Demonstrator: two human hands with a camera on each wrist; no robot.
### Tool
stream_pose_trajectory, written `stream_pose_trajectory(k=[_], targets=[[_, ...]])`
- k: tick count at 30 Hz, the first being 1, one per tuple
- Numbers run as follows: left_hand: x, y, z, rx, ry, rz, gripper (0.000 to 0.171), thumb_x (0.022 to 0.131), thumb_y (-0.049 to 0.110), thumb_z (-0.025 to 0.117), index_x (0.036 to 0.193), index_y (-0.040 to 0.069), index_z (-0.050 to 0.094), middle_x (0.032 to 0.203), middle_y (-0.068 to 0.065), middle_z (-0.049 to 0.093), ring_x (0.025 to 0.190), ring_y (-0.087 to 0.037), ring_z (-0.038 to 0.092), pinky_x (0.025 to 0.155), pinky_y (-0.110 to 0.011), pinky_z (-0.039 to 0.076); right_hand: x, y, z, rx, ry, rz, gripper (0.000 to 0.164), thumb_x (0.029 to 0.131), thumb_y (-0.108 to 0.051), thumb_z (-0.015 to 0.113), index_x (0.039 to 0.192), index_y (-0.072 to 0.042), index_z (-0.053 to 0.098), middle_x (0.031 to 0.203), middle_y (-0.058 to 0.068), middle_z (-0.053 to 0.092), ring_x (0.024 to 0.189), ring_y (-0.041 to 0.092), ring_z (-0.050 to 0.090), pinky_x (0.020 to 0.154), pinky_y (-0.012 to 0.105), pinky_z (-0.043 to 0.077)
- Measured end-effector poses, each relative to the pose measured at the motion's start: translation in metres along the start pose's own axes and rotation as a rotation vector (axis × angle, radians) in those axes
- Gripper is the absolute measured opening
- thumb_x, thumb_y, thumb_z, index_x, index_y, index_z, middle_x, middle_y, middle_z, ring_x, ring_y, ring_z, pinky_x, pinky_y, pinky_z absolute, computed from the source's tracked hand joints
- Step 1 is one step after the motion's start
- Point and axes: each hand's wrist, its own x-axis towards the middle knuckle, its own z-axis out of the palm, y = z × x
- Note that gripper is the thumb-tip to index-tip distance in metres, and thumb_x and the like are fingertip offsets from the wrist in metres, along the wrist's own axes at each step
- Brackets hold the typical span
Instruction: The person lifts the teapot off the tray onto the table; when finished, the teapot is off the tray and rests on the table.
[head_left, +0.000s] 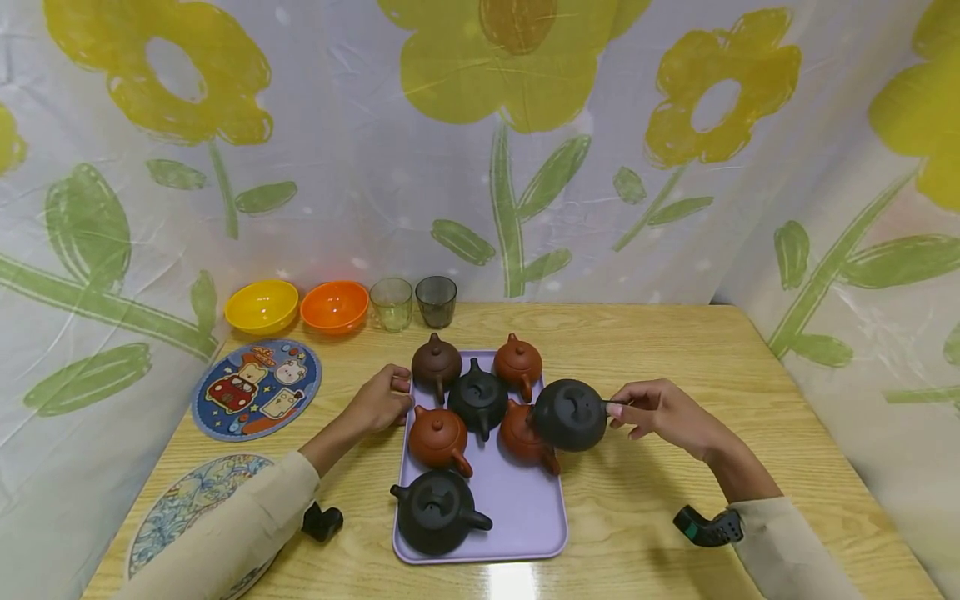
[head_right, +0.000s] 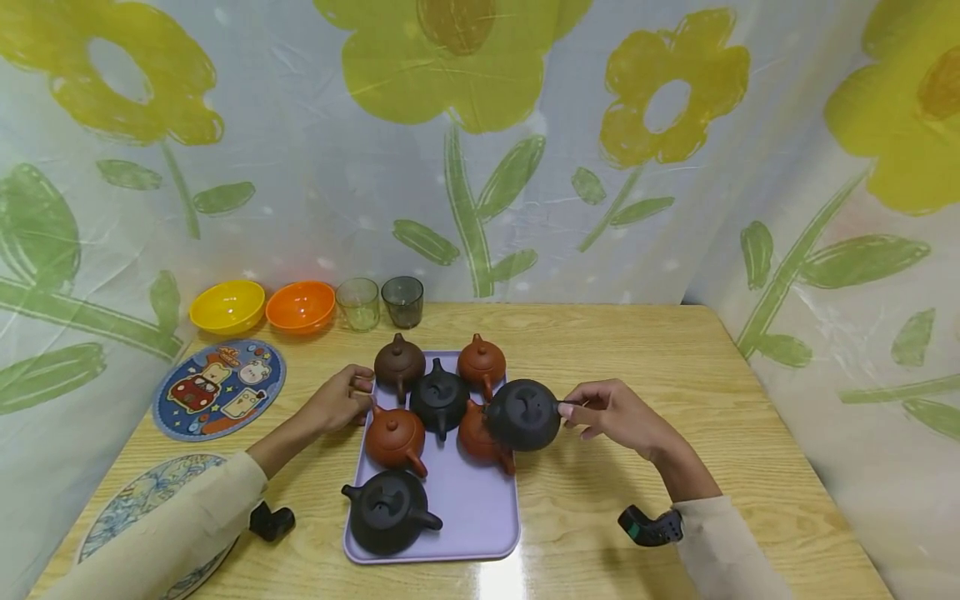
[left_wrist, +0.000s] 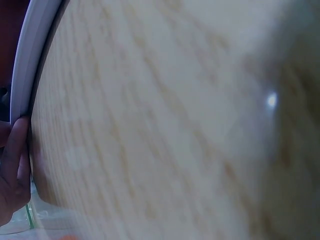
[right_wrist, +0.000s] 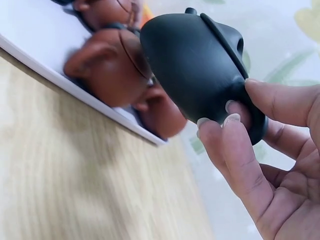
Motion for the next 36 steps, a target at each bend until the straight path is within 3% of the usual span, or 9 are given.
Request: stream_pose_trajectory(k=[7, 12, 18, 25, 36], targets=[[0.000, -0.001, 0.000, 0.006, -0.003, 0.004, 0.049, 0.088, 0.000, 0.059, 0.135, -0.005, 0.045, 0.124, -0.027, 0.056, 0.089, -0.024, 0.064, 0.065, -0.032, 0.060, 0.015, 0.010, -0.019, 0.030, 0.044, 0.051, 0.031, 0.099, -0.027, 0.064, 0.111, 0.001, 0.068, 0.108, 0.020, 0.067, 0.101, 0.033, 0.067, 0.082, 0.049, 0.059], [0.000, 0.000, 0.001, 0.001, -0.006, 0.009, 0.049, 0.089, -0.001, 0.059, 0.135, -0.005, 0.045, 0.124, -0.027, 0.056, 0.093, -0.026, 0.064, 0.065, -0.032, 0.060, 0.025, 0.022, -0.034, 0.047, 0.053, 0.067, 0.034, 0.099, -0.025, 0.063, 0.114, 0.006, 0.065, 0.110, 0.024, 0.066, 0.101, 0.029, 0.067, 0.084, 0.047, 0.059], [0.000, 0.000, 0.002, -0.009, -0.007, 0.016, 0.048, 0.089, -0.001, 0.058, 0.135, -0.006, 0.044, 0.123, -0.027, 0.055, 0.091, -0.025, 0.064, 0.064, -0.032, 0.060, 0.041, 0.036, -0.047, 0.038, 0.069, 0.118, 0.038, 0.099, -0.029, 0.063, 0.116, 0.005, 0.065, 0.115, 0.022, 0.064, 0.108, 0.036, 0.064, 0.088, 0.046, 0.058], [-0.002, -0.001, 0.002, 0.006, 0.000, 0.005, 0.047, 0.090, -0.001, 0.058, 0.135, -0.005, 0.044, 0.123, -0.027, 0.055, 0.088, -0.024, 0.063, 0.064, -0.032, 0.060, 0.061, 0.055, -0.055, 0.029, 0.064, 0.139, 0.036, 0.100, -0.029, 0.062, 0.116, 0.003, 0.066, 0.117, 0.018, 0.065, 0.113, 0.039, 0.063, 0.095, 0.051, 0.055], [-0.001, 0.001, 0.001, 0.006, -0.015, 0.000, 0.048, 0.091, 0.000, 0.059, 0.136, -0.005, 0.044, 0.125, -0.026, 0.054, 0.091, -0.025, 0.063, 0.065, -0.031, 0.059, 0.088, 0.063, -0.058, 0.058, 0.070, 0.173, 0.035, 0.102, -0.025, 0.059, 0.120, 0.005, 0.064, 0.118, 0.019, 0.064, 0.111, 0.032, 0.065, 0.096, 0.046, 0.055]])
